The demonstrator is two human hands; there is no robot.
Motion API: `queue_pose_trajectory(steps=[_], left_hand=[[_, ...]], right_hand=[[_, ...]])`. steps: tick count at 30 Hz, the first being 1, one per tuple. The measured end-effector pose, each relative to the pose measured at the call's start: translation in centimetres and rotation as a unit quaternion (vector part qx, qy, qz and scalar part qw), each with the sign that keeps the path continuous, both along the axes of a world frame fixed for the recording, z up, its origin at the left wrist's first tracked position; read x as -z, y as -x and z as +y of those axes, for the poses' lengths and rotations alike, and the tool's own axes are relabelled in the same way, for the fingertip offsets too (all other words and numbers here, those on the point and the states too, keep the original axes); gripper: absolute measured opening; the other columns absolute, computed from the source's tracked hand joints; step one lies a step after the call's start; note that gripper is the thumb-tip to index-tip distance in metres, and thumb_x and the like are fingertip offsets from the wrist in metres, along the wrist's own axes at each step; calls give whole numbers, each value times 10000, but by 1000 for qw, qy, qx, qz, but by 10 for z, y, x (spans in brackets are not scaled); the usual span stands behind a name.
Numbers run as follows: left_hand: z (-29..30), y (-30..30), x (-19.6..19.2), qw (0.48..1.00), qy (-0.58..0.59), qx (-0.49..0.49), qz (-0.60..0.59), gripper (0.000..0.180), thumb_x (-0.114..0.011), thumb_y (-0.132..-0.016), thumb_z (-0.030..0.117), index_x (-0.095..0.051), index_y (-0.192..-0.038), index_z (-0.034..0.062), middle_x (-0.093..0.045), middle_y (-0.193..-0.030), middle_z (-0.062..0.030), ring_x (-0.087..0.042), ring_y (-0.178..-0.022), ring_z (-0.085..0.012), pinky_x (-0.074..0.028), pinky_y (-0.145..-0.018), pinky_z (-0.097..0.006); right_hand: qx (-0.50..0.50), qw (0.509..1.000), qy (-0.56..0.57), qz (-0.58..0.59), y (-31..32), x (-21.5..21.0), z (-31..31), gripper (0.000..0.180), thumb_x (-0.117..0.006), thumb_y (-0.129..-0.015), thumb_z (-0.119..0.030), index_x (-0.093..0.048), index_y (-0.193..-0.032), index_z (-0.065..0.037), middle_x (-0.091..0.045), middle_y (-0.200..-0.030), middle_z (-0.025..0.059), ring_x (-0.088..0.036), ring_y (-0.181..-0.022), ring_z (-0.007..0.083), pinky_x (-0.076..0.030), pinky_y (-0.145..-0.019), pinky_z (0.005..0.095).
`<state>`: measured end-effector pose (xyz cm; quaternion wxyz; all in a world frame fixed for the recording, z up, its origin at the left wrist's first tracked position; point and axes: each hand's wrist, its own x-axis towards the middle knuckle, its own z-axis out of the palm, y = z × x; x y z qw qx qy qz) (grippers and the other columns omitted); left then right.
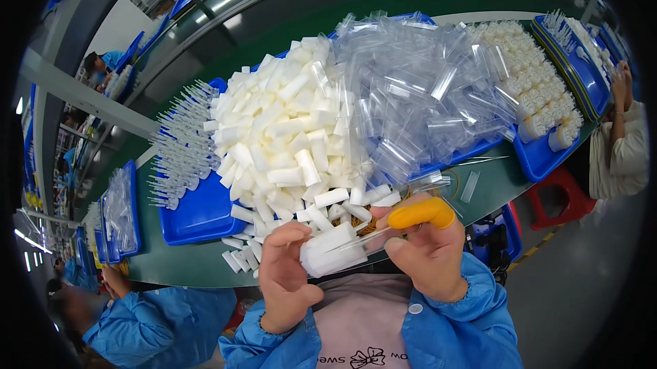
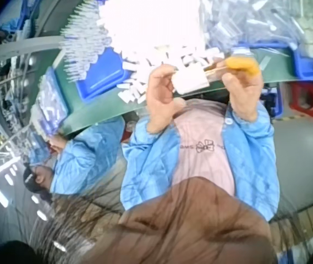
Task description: The person assembles cotton swabs by inserting white cotton tips into clear plastic tubes. They then secure the tips with a yellow rubber band and place the finished units into a blue tray. The process is repeated continuously at a factory workstation.
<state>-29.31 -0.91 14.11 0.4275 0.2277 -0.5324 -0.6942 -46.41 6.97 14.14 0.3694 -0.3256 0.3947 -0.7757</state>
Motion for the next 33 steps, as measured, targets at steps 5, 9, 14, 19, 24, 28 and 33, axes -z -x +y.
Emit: queue_pose_trajectory(steps=[5,9,14,19,24,28,33], left_hand=[[0,-8,5,988,-150,40,20,546,-739,-732,26,-472,-1201,-57,-484,-1160,-130,-513,-1088,-214,-433,-935,-328],[-1,-12,6,997,15,-3,-75,462,-741,-734,32,-548,-1142,-67,-504,-1152,-140,-538,-1046,-209,-454,-920,-325],[2,-15,9,994,39,34,-96,435,-754,-707,10,-588,-1103,-60,-480,-1164,-149,-540,-1047,-210,-480,-904,-327],[5,-13,10,997,-56,39,-40,504,-769,-681,-7,-566,-1141,-38,-477,-1160,-148,-540,-1061,-216,-481,-916,-330],[7,-20,12,995,22,50,-85,518,-784,-677,21,-562,-1141,-32,-482,-1156,-142,-540,-1065,-216,-478,-924,-333],[8,-21,14,997,-35,33,-66,496,-795,-662,24,-579,-1106,-24,-505,-1134,-141,-547,-1048,-207,-488,-891,-317],[14,-24,16,996,38,56,-53,481,-811,-629,4,-597,-1060,-14,-531,-1108,-151,-564,-1001,-192,-499,-824,-292]], right_hand=[[-14,996,-4,83,11,7,2,274,-577,-767,48,-531,-1034,14,-580,-988,155,-586,-936,236,-478,-839,376],[1,993,-16,114,10,9,4,280,-661,-784,-84,-549,-1031,-12,-608,-960,130,-562,-957,231,-389,-943,402],[78,984,-33,157,10,16,5,295,-686,-767,-145,-565,-1015,-42,-632,-947,112,-517,-1039,222,-244,-1050,448],[71,979,-50,183,9,11,6,279,-691,-753,-158,-581,-982,-43,-637,-930,88,-492,-1060,236,-256,-1036,464],[68,957,-68,273,20,14,11,218,-718,-722,-167,-619,-878,-51,-630,-902,50,-481,-1052,256,-282,-1016,467],[16,954,-64,294,17,13,15,227,-753,-679,-158,-632,-840,-54,-621,-885,37,-488,-1023,258,-294,-1000,482],[-35,970,-68,231,4,12,20,214,-777,-633,-119,-649,-793,-56,-600,-873,34,-503,-989,257,-303,-990,491]])
